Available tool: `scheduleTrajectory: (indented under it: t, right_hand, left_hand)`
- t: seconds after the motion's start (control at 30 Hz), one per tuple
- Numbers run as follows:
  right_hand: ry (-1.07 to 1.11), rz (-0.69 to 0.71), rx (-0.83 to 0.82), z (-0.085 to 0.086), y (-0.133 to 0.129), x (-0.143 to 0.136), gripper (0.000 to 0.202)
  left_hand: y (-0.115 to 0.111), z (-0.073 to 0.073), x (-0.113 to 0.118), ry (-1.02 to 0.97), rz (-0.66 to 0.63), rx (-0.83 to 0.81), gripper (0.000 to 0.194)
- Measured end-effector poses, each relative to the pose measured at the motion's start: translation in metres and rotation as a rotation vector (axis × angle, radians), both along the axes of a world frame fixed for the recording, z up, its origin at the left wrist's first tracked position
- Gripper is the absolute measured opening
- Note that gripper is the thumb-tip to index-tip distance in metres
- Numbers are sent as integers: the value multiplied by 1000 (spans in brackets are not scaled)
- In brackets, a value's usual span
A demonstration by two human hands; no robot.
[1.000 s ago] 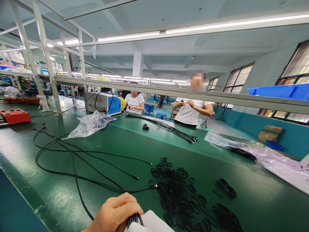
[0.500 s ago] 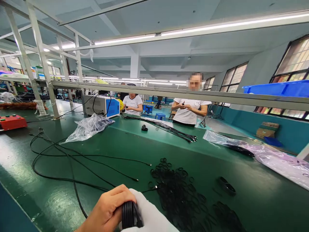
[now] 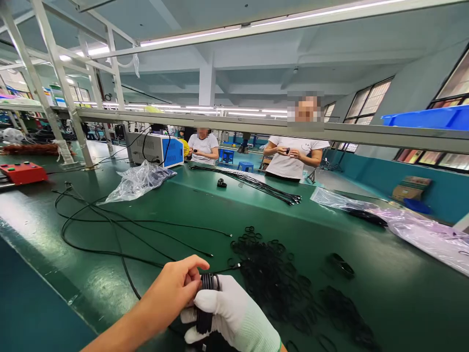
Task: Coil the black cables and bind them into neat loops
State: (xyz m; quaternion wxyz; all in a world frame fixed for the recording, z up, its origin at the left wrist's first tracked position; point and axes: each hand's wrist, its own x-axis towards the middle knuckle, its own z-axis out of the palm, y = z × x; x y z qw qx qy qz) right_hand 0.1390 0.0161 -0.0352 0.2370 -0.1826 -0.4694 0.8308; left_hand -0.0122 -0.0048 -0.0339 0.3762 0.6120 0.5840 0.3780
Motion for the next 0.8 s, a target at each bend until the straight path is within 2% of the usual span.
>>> scheduleTrajectory:
  t: [0.13, 0.27, 0.4, 0.57, 0.7, 0.8]
  right_hand:
    - [-27, -41, 47, -5, -1, -4, 35]
    - [-86, -41, 55, -12, -3, -10, 33]
    - [-142, -21, 16, -19, -2, -11, 31]
    - [-79, 37, -101, -20, -3, -9, 33]
    - [-108, 10, -138, -20, -4, -10, 30]
    - [-122, -2, -150, -24, -4, -12, 27]
  left_hand:
    - [3, -13, 7, -188, 54, -174, 22]
    - [5, -20, 9, -47, 127, -138, 11]
    - [4, -13, 4, 194, 75, -98, 6]
    - [-5, -1, -1, 409, 35, -10, 18]
    - [-4, 1, -4, 489, 2, 3, 23]
    - [2, 1, -4, 473, -31, -18, 23]
